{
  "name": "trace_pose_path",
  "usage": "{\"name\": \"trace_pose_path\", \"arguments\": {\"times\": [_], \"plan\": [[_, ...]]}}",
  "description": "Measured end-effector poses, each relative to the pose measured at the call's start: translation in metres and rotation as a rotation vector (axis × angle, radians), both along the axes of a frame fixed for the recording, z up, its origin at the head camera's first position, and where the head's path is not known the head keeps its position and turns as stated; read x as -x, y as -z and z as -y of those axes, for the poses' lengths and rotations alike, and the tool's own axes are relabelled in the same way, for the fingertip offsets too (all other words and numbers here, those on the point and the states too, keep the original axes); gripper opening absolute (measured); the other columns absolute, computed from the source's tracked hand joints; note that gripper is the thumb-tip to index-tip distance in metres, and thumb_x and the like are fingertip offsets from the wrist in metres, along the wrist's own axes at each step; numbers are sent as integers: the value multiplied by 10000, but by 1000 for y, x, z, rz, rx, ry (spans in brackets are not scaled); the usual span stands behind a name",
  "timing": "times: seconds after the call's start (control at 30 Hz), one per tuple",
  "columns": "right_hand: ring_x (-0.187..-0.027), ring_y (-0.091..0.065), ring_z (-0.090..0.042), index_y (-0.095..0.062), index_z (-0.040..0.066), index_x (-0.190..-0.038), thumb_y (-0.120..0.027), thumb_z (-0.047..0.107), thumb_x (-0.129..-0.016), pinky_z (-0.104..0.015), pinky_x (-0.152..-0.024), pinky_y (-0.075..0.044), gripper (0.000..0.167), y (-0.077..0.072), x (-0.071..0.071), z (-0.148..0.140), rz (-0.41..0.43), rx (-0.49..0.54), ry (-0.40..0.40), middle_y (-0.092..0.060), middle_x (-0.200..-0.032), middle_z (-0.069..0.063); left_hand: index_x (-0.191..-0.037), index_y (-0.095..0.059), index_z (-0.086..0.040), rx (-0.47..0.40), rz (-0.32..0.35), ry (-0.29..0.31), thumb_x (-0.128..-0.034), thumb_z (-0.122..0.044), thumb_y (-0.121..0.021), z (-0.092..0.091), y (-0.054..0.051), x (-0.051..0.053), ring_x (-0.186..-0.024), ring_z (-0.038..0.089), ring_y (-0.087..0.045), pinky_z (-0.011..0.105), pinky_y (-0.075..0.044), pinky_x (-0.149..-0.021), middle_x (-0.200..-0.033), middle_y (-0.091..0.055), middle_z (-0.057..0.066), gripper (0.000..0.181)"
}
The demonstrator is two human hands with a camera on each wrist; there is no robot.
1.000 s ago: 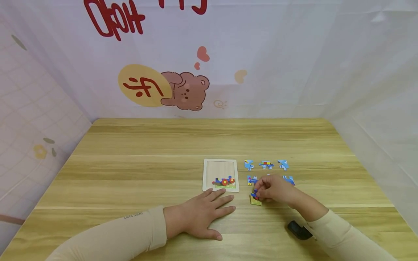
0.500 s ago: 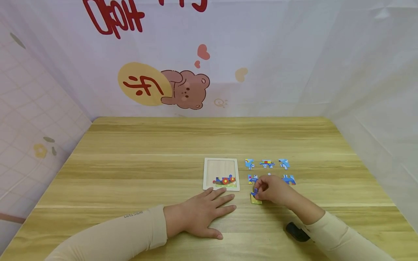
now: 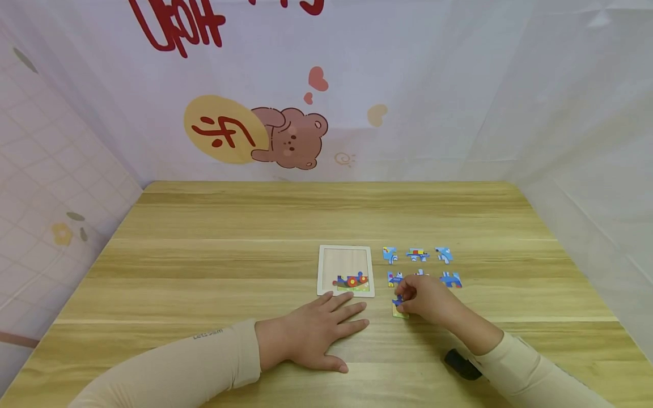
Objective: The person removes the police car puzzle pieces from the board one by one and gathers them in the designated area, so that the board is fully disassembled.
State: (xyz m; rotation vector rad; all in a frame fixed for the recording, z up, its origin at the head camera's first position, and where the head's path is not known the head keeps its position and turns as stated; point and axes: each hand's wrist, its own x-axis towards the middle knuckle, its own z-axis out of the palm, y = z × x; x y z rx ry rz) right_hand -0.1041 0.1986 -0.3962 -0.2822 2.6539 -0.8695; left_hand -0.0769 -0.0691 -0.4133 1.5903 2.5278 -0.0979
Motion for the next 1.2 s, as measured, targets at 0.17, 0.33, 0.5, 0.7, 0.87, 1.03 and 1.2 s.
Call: {"name": "trace_pose_path", "arguments": {"times": [0.17, 0.33, 0.5, 0.7, 0.87, 1.03, 1.2], "plan": [[-712, -552, -110, -651, 56, -846, -799, 51, -753, -292, -640, -468, 174, -2, 0, 1, -12, -2, -26, -619, -752, 35, -1536, -275, -257, 4, 0, -5, -912, -697, -379, 0, 0, 0, -1461, 280, -185, 479, -285, -1117, -1599, -213, 13, 770], [-714, -555, -109, -657, 55, -853, -797, 42, -750, -289, -641, -471, 174, -3, -1, 2, -11, -6, -40, -621, -757, 37, -1534, -280, -256, 1, 4, -5, -912, -694, -386, 0, 1, -1, -1460, 280, -189, 480, -288, -1116, -1597, -219, 13, 769], [-712, -550, -111, -654, 56, -857, -800, 57, -755, -287, -638, -470, 178, -3, -1, 2, -5, -7, -45, -617, -757, 36, -1535, -277, -257, -8, 5, -2, -912, -697, -379, 0, 1, 0, -1460, 281, -191, 479, -293, -1113, -1597, -220, 13, 770], [-746, -530, -148, -665, 42, -900, -779, 77, -789, -307, -675, -472, 163, -10, 2, 2, 21, 24, 3, -600, -805, 0, -1536, -274, -259, -3, 4, -4, -912, -695, -382, 1, 1, -1, -1461, 280, -189, 478, -286, -1117, -1598, -217, 11, 769], [-791, -549, -169, -678, 23, -953, -734, 44, -825, -321, -712, -486, 141, -19, 10, 9, -61, 58, -5, -603, -845, -18, -1533, -283, -260, 4, -2, -10, -912, -696, -384, 1, 0, -1, -1460, 272, -192, 476, -282, -1119, -1597, -221, 8, 765], [-876, -605, -196, -675, 18, -1016, -681, 33, -859, -374, -780, -505, 158, -25, 20, 22, -105, 58, -54, -654, -921, -32, -1531, -288, -260, 0, -17, -6, -912, -700, -375, 1, 0, -1, -1458, 267, -198, 475, -292, -1114, -1594, -227, 8, 765], [-915, -610, -212, -677, 26, -1038, -654, 33, -882, -388, -802, -503, 158, -25, 29, 37, -95, 54, -78, -664, -963, -45, -1528, -297, -257, -7, -30, 3, -912, -698, -379, 1, 0, -1, -1456, 267, -202, 478, -304, -1106, -1593, -231, 11, 762]]}}
